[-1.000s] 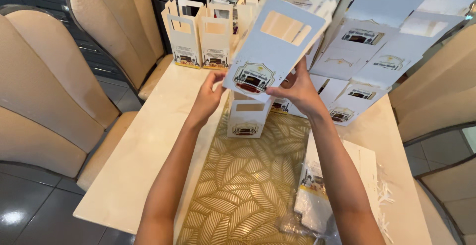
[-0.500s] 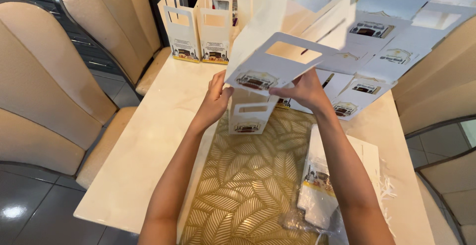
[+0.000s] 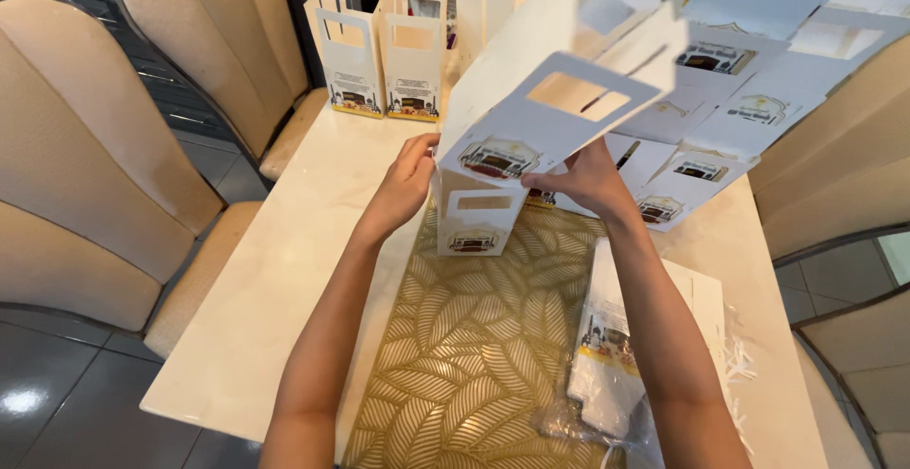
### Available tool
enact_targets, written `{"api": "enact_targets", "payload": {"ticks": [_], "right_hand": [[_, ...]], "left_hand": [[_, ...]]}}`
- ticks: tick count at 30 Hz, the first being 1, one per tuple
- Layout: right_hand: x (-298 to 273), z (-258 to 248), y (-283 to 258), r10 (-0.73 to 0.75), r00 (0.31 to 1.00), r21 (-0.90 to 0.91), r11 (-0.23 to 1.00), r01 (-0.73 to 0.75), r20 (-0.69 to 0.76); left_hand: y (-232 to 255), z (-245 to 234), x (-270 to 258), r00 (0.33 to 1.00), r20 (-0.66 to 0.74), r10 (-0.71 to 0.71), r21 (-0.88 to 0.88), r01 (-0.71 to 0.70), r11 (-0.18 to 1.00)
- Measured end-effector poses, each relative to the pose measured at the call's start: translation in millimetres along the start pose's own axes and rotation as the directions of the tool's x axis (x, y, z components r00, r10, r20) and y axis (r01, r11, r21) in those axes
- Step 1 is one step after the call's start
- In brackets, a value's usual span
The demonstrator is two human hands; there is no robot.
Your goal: The person assembles flat-packed white cardboard boxes by folding along pre-scored lines and inserting tabs into slots. They handle multiple boxes one at a time, folding side panels and securing the structure, then place the completed boxes upright on the table.
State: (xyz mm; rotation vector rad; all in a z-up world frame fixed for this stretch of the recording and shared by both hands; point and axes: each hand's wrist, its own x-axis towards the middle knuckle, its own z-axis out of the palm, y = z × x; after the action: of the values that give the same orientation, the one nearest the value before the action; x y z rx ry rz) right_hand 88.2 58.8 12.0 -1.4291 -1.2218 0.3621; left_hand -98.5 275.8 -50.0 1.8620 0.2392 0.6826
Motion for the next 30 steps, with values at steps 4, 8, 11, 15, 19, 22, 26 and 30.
{"api": "enact_targets", "payload": {"ticks": [4, 8, 11, 15, 19, 22, 26, 30], "right_hand": [[-0.4, -0.1, -1.7, -0.026, 0.997, -0.051, 0.998, 0.029, 0.069], [-3.9, -5.0, -0.3, -0.022, 0.994, -0.024, 0.999, 0.024, 0.105], [-5.0, -8.2, 5.0, 0.019, 0.992, 0.109, 0.993, -0.033, 0.127], [-5.5, -10.3, 9.4, 0.005, 0.991, 0.089, 0.996, -0.017, 0.132], [-4.5, -8.3, 6.7, -0.025, 0.989, 0.044, 0.999, 0.019, 0.145], [-2.2, -4.0, 3.5, -0.053, 0.992, -0.09, 0.994, 0.063, 0.116], [1.2, 3.7, 0.1, -0.066, 0.992, -0.183, 0.98, 0.084, 0.105], [-1.0, 9.7, -1.1, -0.068, 0.993, -0.264, 0.96, 0.091, 0.095]], "left_hand": [[2.3, -4.4, -2.2, 0.999, -0.017, 0.041, 0.01, -0.041, 0.999], [-1.9, -4.8, 2.7, 0.998, -0.041, 0.051, 0.074, -0.048, 0.996], [-6.7, -3.5, 6.1, 0.999, -0.035, 0.026, 0.068, -0.024, 0.997], [-9.6, -3.4, 11.0, 0.999, -0.005, 0.045, 0.085, -0.045, 0.995], [-8.4, -5.6, 14.1, 1.0, -0.016, 0.007, 0.221, -0.003, 0.975], [-7.3, -8.7, 13.7, 1.0, -0.012, 0.005, 0.24, -0.002, 0.971], [-2.1, -7.6, 11.7, 1.0, -0.011, 0.023, 0.167, -0.021, 0.986], [3.2, 4.8, 4.2, 0.998, -0.055, -0.007, -0.111, 0.001, 0.994]]}}
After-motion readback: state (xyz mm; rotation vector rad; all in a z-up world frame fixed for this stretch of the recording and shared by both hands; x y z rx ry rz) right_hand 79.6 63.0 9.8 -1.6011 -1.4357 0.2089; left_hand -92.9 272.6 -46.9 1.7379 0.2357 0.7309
